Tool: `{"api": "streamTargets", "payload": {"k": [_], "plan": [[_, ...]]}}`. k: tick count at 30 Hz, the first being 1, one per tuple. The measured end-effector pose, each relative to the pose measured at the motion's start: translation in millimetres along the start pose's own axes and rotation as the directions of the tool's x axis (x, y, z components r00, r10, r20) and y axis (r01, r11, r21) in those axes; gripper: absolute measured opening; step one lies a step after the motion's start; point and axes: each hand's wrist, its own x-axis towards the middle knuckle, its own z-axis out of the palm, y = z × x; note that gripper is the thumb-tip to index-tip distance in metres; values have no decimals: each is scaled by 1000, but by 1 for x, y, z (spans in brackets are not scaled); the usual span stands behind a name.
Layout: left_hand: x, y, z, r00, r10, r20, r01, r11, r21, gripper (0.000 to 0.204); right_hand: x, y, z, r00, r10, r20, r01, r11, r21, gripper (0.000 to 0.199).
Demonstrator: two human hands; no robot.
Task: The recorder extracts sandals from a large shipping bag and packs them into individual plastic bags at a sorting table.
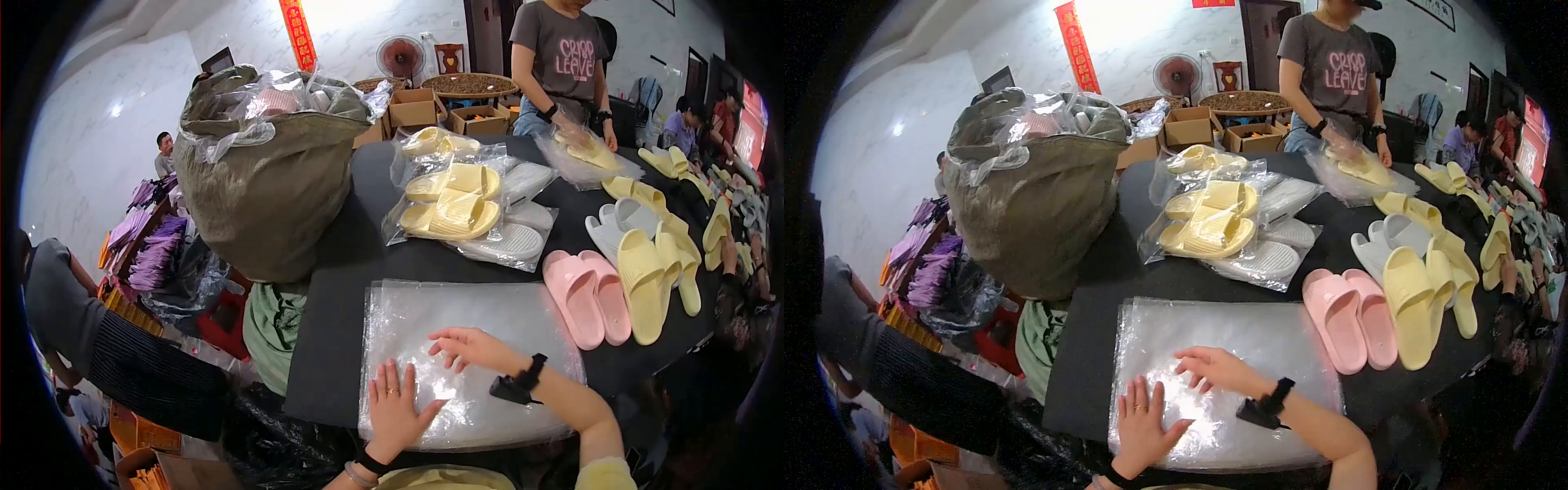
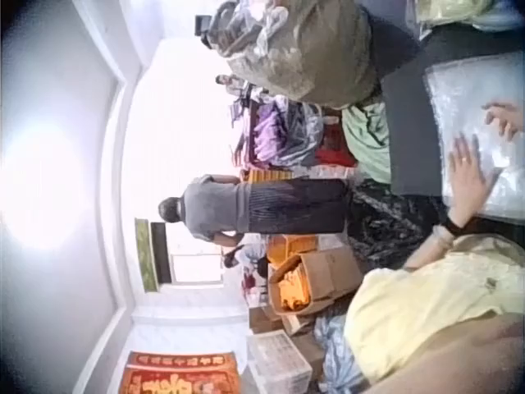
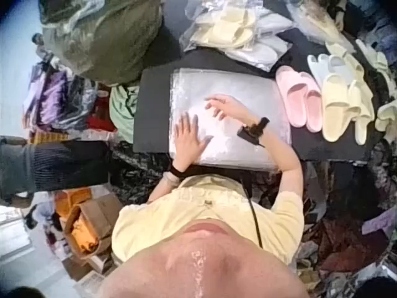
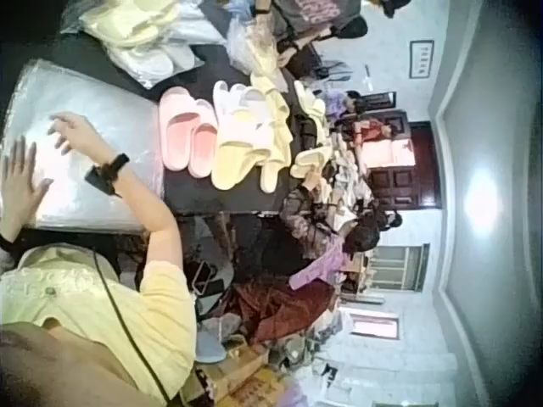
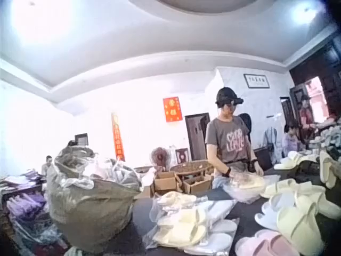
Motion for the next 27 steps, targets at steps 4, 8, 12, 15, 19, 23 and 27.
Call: {"api": "streamTargets", "payload": {"k": [4, 8, 12, 15, 19, 23, 27], "plan": [[-10, -8, -6, 998, -25, 49, 27, 999, -38, 83, 9, 38, -34, 993, 72, 88, -107, 855, 507, 40], [5, -37, -63, 963, 88, 255, -49, 987, -154, 75, 14, 40, -35, 993, 30, 113, -88, 823, 561, 38], [72, -44, -176, 963, 232, 136, -217, 969, -114, 65, 5, 41, -39, 997, 42, 62, -67, 869, 489, 38], [129, -64, -232, 964, 248, -95, -240, 967, 90, 62, 7, 36, -39, 997, 22, 78, -58, 868, 494, 38], [228, -102, -281, 922, 128, -365, -78, 986, 150, 71, 12, 34, -38, 996, 37, 81, -70, 880, 470, 38], [315, -127, -280, 883, 215, -416, 31, 859, 511, 85, 6, 44, -41, 999, 12, 48, -34, 870, 492, 39], [340, -152, -261, 947, 177, -266, 86, 661, 745, 66, 7, 44, -39, 996, -19, 85, -30, 843, 538, 40]]}}
